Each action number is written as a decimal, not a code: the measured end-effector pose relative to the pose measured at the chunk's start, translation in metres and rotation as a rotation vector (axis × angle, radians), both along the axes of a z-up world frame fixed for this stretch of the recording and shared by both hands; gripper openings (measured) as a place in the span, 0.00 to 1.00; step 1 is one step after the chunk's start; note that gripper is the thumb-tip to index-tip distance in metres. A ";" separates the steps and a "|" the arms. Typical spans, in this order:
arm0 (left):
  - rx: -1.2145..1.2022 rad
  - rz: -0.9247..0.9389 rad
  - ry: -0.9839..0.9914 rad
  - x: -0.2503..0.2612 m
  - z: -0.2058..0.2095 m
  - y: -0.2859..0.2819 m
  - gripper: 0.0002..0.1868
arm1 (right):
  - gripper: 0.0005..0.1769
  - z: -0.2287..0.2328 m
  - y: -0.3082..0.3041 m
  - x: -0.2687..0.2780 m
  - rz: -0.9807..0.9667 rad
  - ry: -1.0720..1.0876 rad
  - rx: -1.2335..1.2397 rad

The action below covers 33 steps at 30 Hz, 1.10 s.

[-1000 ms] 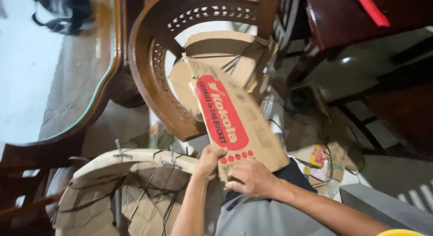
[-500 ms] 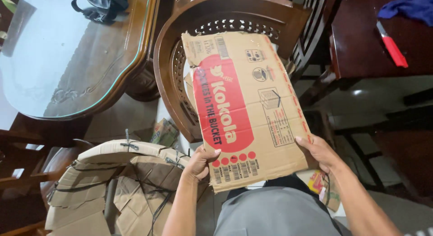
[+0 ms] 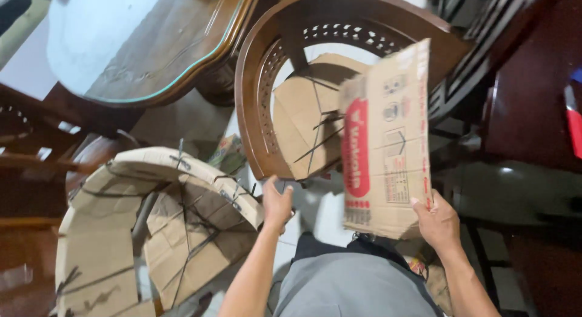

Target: Wrapping a wooden chair with cardboard and securing it with plastic straps

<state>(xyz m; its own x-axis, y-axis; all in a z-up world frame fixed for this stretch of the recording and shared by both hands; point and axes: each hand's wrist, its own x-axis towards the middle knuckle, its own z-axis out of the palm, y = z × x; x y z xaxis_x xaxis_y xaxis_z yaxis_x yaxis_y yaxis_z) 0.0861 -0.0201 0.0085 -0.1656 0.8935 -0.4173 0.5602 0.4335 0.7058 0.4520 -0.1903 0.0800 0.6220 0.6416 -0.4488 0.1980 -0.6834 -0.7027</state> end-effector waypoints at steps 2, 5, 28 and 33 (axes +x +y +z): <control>0.226 0.008 0.163 -0.015 -0.017 0.014 0.32 | 0.24 -0.018 0.002 0.015 0.064 -0.098 -0.047; 0.425 0.108 0.238 -0.043 -0.031 0.040 0.34 | 0.25 -0.030 0.013 0.025 0.139 -0.156 -0.105; 0.051 0.145 -0.290 -0.071 0.021 0.123 0.23 | 0.22 -0.011 0.224 -0.323 1.042 -0.607 0.330; -0.028 0.069 -0.033 -0.075 0.015 0.132 0.23 | 0.32 -0.014 0.235 -0.322 1.129 -0.388 0.207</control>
